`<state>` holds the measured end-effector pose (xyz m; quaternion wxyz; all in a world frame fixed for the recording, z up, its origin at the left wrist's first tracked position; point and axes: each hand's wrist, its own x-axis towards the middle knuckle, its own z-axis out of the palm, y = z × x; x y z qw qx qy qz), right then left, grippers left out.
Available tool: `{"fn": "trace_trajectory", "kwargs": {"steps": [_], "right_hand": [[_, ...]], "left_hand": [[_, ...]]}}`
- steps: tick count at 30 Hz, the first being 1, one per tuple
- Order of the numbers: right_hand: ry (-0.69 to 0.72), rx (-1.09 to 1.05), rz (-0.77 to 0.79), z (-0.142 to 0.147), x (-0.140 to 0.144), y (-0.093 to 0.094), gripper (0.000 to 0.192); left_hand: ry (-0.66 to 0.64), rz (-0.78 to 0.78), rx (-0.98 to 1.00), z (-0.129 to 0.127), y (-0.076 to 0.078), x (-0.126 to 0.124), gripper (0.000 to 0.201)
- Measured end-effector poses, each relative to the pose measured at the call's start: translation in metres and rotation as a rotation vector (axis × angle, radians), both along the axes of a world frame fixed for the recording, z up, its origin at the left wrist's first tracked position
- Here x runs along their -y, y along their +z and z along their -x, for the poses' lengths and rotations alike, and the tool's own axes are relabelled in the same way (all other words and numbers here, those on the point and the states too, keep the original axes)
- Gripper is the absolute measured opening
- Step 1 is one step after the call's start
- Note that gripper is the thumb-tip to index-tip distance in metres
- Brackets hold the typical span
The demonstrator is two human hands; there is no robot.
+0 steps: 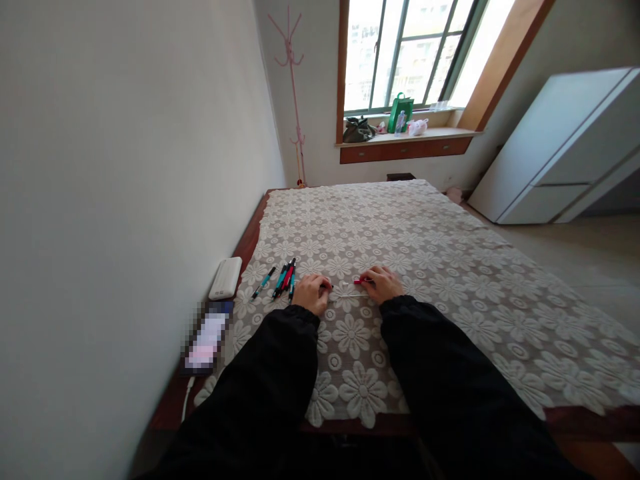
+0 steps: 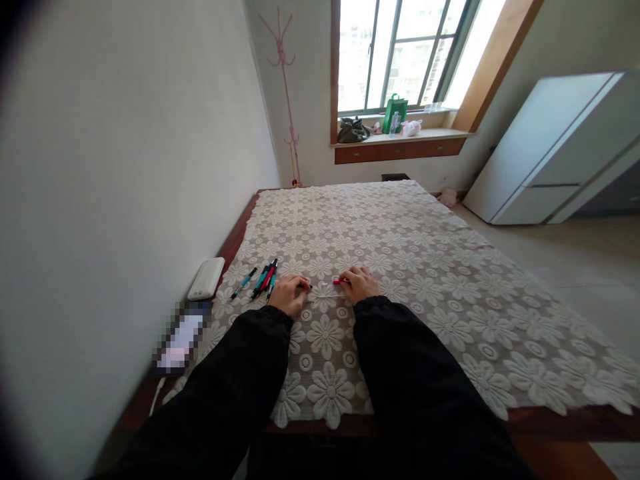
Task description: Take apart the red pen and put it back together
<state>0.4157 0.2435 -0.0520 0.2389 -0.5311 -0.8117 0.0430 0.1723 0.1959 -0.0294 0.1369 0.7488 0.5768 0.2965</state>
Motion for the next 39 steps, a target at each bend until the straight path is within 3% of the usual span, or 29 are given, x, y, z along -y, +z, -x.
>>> {"fn": "trace_trajectory", "kwargs": {"steps": [6,12,14,24,39], "right_hand": [[0.008,-0.054,-0.041,0.004,0.002,0.001,0.015],[0.248,-0.111,-0.123,0.01,0.012,0.012,0.013],[0.271,-0.114,-0.13,0.011,0.013,0.014,0.014],[0.07,-0.04,-0.076,-0.001,-0.001,-0.004,0.017],[0.054,0.049,-0.04,0.001,0.001,-0.002,0.015]], "left_hand": [[-0.004,-0.053,0.013,0.0,0.001,0.001,0.02],[-0.016,-0.074,-0.026,-0.001,0.006,0.005,0.025],[-0.012,-0.069,-0.046,-0.001,0.006,0.006,0.026],[0.145,0.045,-0.098,0.0,0.006,0.002,0.027],[0.175,0.12,-0.141,-0.002,0.009,0.004,0.02]]}}
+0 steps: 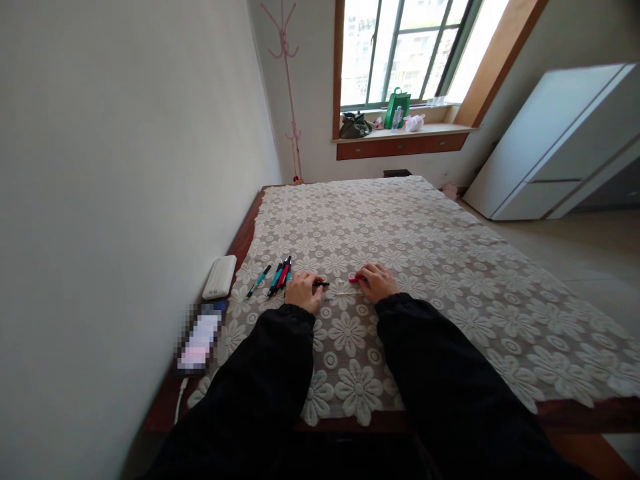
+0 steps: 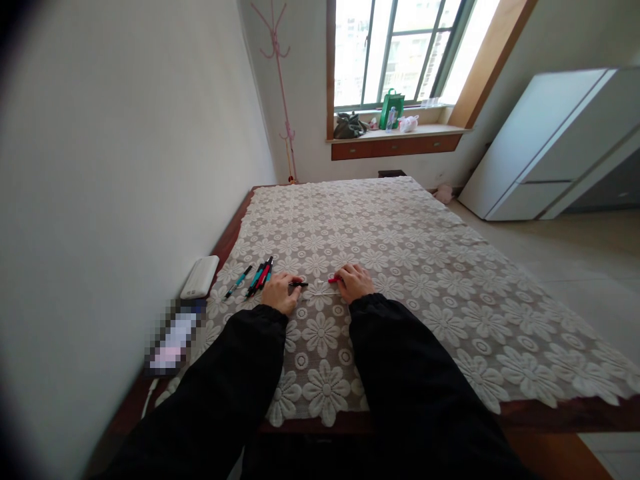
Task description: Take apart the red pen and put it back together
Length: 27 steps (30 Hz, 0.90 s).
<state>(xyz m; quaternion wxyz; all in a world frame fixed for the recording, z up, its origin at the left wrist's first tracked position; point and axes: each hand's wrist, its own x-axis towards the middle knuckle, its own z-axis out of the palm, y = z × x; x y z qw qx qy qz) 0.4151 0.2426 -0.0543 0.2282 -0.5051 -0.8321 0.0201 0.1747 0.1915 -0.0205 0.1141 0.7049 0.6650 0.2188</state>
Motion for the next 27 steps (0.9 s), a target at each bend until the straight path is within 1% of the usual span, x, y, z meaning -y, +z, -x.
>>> {"fn": "trace_trajectory", "kwargs": {"steps": [4,7,11,16,23,27], "right_hand": [[0.0,0.006,0.008,0.0001,0.0003,-0.0005,0.015],[0.0,-0.008,-0.002,-0.0003,-0.0004,-0.0017,0.015],[0.03,-0.023,-0.018,-0.0009,-0.001,-0.0017,0.016],[0.03,-0.033,-0.036,-0.0011,-0.0012,-0.0027,0.017],[0.02,-0.01,-0.036,-0.0004,-0.0002,-0.0024,0.016],[0.011,-0.003,-0.037,-0.0005,0.0,-0.0022,0.015]], "left_hand": [[0.002,0.011,0.005,0.0005,0.0012,-0.0002,0.021],[-0.011,-0.013,0.015,0.0006,0.0014,0.0004,0.021],[-0.017,-0.028,-0.007,0.0002,-0.0008,0.0012,0.019],[-0.016,-0.029,-0.01,0.0001,-0.0039,0.0013,0.02],[-0.026,-0.015,0.012,-0.0007,0.0021,0.0027,0.022],[-0.028,-0.031,0.018,-0.0009,0.0003,0.0025,0.022]]}}
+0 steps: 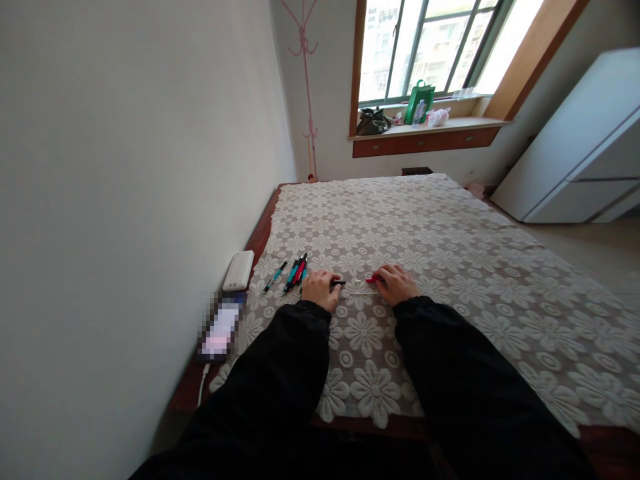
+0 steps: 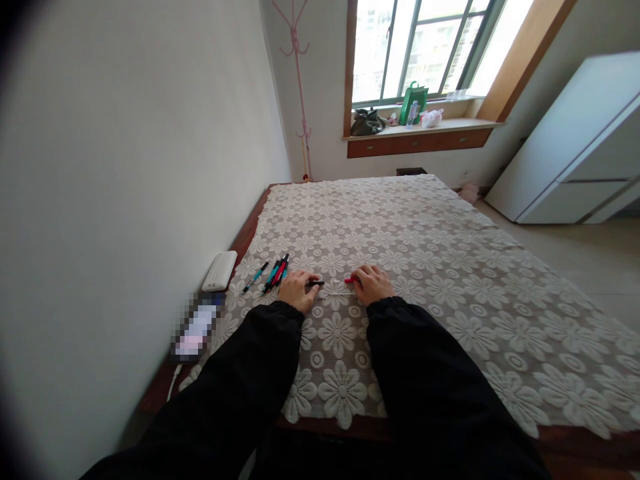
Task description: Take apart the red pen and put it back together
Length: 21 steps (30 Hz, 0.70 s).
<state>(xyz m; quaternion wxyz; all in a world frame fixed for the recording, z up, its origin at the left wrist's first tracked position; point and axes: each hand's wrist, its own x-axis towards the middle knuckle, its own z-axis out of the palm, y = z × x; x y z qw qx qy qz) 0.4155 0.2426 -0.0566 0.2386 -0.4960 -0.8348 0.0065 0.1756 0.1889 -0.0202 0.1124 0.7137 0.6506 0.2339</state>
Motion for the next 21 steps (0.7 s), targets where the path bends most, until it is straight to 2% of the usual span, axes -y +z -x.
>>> {"fn": "trace_trajectory", "kwargs": {"steps": [8,12,15,19,21], "right_hand": [[-0.001,-0.015,0.01,-0.0008,-0.0014,-0.0026,0.014],[0.034,-0.038,0.01,0.0004,-0.0003,-0.0014,0.021],[0.111,-0.047,0.019,0.0022,0.0018,0.0009,0.028],[0.286,-0.038,0.038,0.0049,0.005,0.0031,0.034],[0.313,-0.024,0.039,0.006,0.006,0.0035,0.033]], "left_hand": [[-0.043,-0.009,0.009,0.0008,-0.005,-0.002,0.025],[-0.159,-0.03,0.029,-0.001,-0.0024,-0.0018,0.03],[-0.246,-0.055,0.03,-0.0017,-0.002,-0.0012,0.032],[-0.26,-0.047,0.015,-0.0014,-0.0048,-0.0012,0.035],[-0.268,-0.04,-0.001,-0.0014,-0.0057,-0.0012,0.036]]}}
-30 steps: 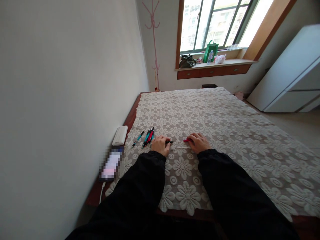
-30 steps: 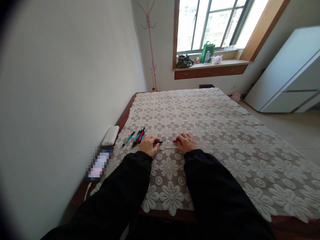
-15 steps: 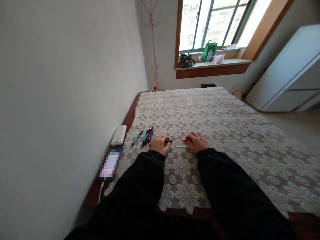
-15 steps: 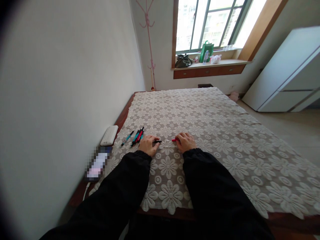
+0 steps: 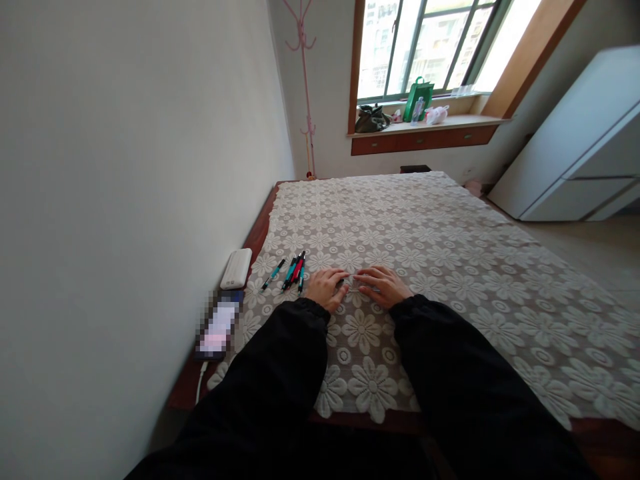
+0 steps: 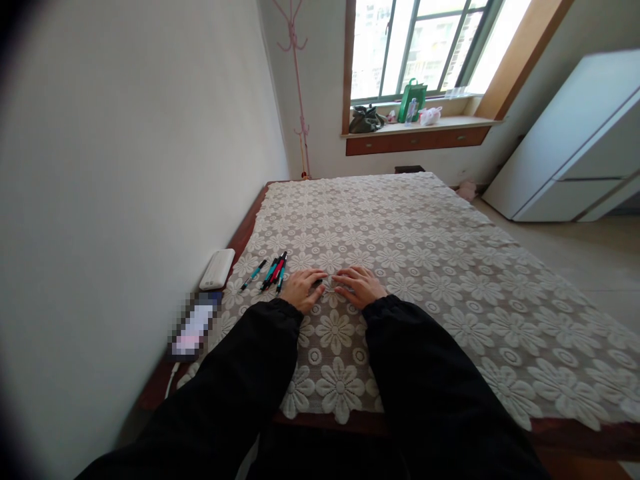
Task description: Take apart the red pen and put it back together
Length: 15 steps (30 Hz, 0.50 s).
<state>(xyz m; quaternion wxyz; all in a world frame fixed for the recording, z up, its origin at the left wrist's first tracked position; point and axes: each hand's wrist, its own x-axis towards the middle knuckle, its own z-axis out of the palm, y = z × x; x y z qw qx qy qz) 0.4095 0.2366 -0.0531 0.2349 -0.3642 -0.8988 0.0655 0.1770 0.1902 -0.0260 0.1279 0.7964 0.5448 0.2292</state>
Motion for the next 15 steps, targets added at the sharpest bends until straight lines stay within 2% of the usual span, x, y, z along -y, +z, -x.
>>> {"fn": "trace_trajectory", "kwargs": {"steps": [12,15], "right_hand": [[0.08,-0.125,0.103,0.0042,-0.0007,0.0001,0.03],[0.03,-0.135,0.077,0.0051,0.0002,-0.0011,0.032]], "left_hand": [[-0.053,0.015,-0.078,-0.001,-0.0019,0.0012,0.041],[-0.058,0.023,-0.093,-0.001,-0.0026,0.0017,0.042]]}}
